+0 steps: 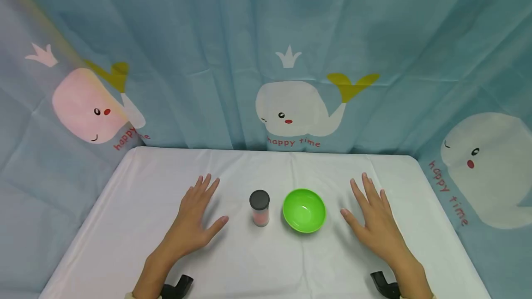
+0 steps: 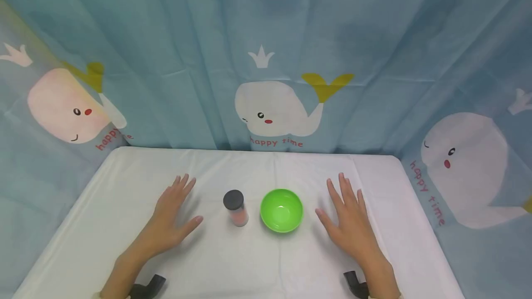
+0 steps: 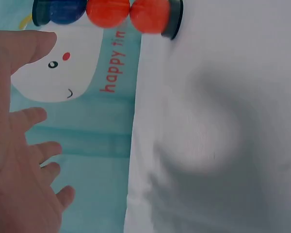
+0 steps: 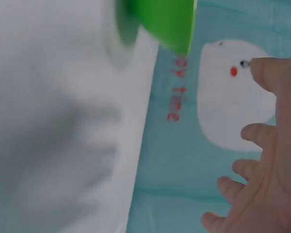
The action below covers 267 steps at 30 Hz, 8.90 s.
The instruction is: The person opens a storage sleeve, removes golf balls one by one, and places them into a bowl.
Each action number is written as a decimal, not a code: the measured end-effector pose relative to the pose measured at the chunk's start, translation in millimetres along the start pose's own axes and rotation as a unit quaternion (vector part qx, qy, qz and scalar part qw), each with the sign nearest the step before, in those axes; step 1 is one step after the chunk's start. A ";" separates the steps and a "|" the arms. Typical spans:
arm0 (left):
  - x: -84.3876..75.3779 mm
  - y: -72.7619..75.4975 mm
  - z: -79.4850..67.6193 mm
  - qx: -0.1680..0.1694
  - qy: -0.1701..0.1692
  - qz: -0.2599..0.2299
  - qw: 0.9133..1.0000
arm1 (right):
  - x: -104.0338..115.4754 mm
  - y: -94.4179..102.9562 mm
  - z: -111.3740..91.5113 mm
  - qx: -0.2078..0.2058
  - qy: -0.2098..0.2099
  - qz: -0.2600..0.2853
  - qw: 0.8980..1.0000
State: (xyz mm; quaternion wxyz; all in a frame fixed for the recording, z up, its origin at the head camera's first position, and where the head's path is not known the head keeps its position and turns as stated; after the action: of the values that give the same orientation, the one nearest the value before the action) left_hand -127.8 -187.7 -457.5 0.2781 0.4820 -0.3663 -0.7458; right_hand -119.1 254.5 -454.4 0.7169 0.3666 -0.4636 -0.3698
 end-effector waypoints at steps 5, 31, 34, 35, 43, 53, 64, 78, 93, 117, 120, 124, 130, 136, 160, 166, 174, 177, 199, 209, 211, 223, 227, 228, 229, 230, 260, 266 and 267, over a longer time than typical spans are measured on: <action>-11.3 -9.1 6.6 -0.002 -0.001 -0.042 0.999 | 21.0 -5.1 11.4 -0.014 0.033 0.014 0.999; -37.8 -69.8 37.9 0.082 -0.003 -0.210 0.974 | 107.1 -20.1 35.2 0.008 0.055 0.144 0.988; -39.0 -73.0 38.9 0.080 -0.011 -0.220 0.972 | 117.4 -21.8 39.6 0.018 0.058 0.157 0.986; -39.2 -73.8 39.2 0.079 -0.014 -0.222 0.972 | 120.9 -22.6 41.3 0.021 0.061 0.161 0.985; -38.5 -78.7 39.6 0.063 -0.032 -0.236 0.969 | 145.1 -30.4 51.1 0.040 0.085 0.191 0.977; -33.5 -81.0 36.5 0.049 -0.037 -0.251 0.966 | 154.3 -37.5 54.3 0.039 0.099 0.203 0.973; -42.3 -61.8 30.5 0.064 -0.043 -0.231 0.970 | 156.8 -40.8 54.3 0.032 0.099 0.212 0.972; -50.0 -36.2 33.6 0.051 -0.042 -0.116 0.991 | 155.7 -40.1 55.4 0.038 0.103 0.240 0.965; -55.9 -27.1 31.9 0.043 -0.048 -0.043 0.997 | 157.4 -47.3 52.1 0.066 0.107 0.287 0.950; -58.2 -20.1 31.5 0.035 -0.073 -0.015 0.997 | 161.3 -47.4 54.2 0.060 0.084 0.307 0.946; -58.5 -20.5 30.2 0.038 -0.072 -0.014 0.997 | 161.6 -47.7 53.3 0.061 0.083 0.306 0.947; -59.7 -20.0 28.5 0.039 -0.075 -0.009 0.996 | 161.6 -48.1 52.5 0.063 0.079 0.308 0.946; -59.8 -19.8 28.3 0.041 -0.078 -0.005 0.996 | 160.3 -49.9 53.0 0.073 0.066 0.314 0.944; -58.3 -19.3 28.7 0.045 -0.073 -0.006 0.996 | 160.4 -50.6 53.4 0.090 0.051 0.318 0.943; -60.8 -20.7 28.1 0.054 -0.068 -0.016 0.996 | 157.9 -51.7 54.2 0.082 0.034 0.315 0.945; -60.5 -20.2 27.8 0.052 -0.069 -0.017 0.996 | 158.7 -52.0 54.3 0.080 0.032 0.318 0.944; -60.2 -21.1 27.5 0.060 -0.072 -0.024 0.995 | 158.7 -52.1 53.5 0.081 0.039 0.324 0.942; -59.3 -21.7 27.6 0.066 -0.070 -0.029 0.995 | 158.7 -52.3 53.5 0.083 0.039 0.325 0.941; -43.5 -14.6 27.1 0.069 -0.032 -0.051 0.996 | 152.5 -46.3 55.2 0.036 0.062 0.380 0.922; -33.3 -0.5 25.6 0.052 -0.014 -0.059 0.997 | 154.5 -56.4 55.8 0.039 0.047 0.375 0.925; -31.6 2.3 25.0 0.050 -0.011 -0.060 0.997 | 155.2 -60.1 55.5 0.043 0.045 0.379 0.923; -24.8 20.3 21.8 0.042 0.000 -0.088 0.995 | 166.9 -85.1 53.6 0.032 0.064 0.330 0.941; -24.0 26.6 20.9 0.038 -0.001 -0.103 0.994 | 171.7 -100.0 51.3 0.031 0.061 0.334 0.940; -23.7 28.1 20.5 0.037 -0.002 -0.107 0.994 | 172.9 -103.7 50.8 0.030 0.058 0.334 0.940; -23.4 29.4 20.1 0.037 -0.002 -0.108 0.993 | 174.0 -107.4 50.3 0.031 0.055 0.332 0.941; -23.1 30.7 19.7 0.036 -0.002 -0.111 0.993 | 175.4 -110.4 49.9 0.032 0.051 0.331 0.942; -29.5 33.2 19.2 0.044 -0.008 -0.135 0.990 | 166.4 -162.0 50.7 0.021 0.027 0.238 0.971; -31.0 31.8 20.3 0.049 -0.007 -0.130 0.990 | 165.9 -159.8 50.7 0.007 0.022 0.204 0.979; -31.3 31.8 20.4 0.049 -0.008 -0.128 0.991 | 165.9 -160.1 50.7 0.004 0.021 0.201 0.979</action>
State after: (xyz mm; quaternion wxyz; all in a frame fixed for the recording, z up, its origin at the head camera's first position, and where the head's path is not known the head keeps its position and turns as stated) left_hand -132.7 -176.3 -410.1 0.1535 0.5323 -0.3398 -0.7600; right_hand -147.9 27.6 -512.8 0.7848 0.2768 -0.5141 -0.2079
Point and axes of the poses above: each hand's wrist, its own z-axis towards the middle knuckle, its own y-axis out of the back of the hand, x = y × z, the point moved 6 cm from there along z, towards the middle knuckle, and after that the axes turned 1 degree about -x, right-handed, at the moved point
